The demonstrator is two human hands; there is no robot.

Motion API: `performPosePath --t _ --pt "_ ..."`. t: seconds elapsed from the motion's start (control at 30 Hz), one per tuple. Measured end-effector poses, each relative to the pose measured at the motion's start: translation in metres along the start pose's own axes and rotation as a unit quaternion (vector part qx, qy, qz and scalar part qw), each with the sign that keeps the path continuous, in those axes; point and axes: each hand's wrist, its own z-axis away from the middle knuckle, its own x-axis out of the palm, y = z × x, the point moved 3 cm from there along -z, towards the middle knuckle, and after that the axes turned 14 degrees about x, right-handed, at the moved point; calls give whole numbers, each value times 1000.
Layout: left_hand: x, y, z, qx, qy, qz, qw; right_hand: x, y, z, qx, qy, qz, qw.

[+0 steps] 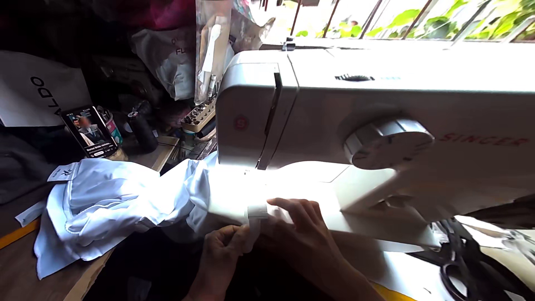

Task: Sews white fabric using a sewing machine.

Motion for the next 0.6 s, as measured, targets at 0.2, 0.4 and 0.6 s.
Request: performPosePath --t 0.2,0.4,0.6 --pt "-4 14 -8 -99 -25 111 989 16 -10 8 -39 28 103 994" --pt "-23 21 26 199 2 -152 968 20 -14 -12 -40 77 32 996" --pt "-12 -39 28 401 105 -464 783 18 -11 -24 23 92 -43 995"
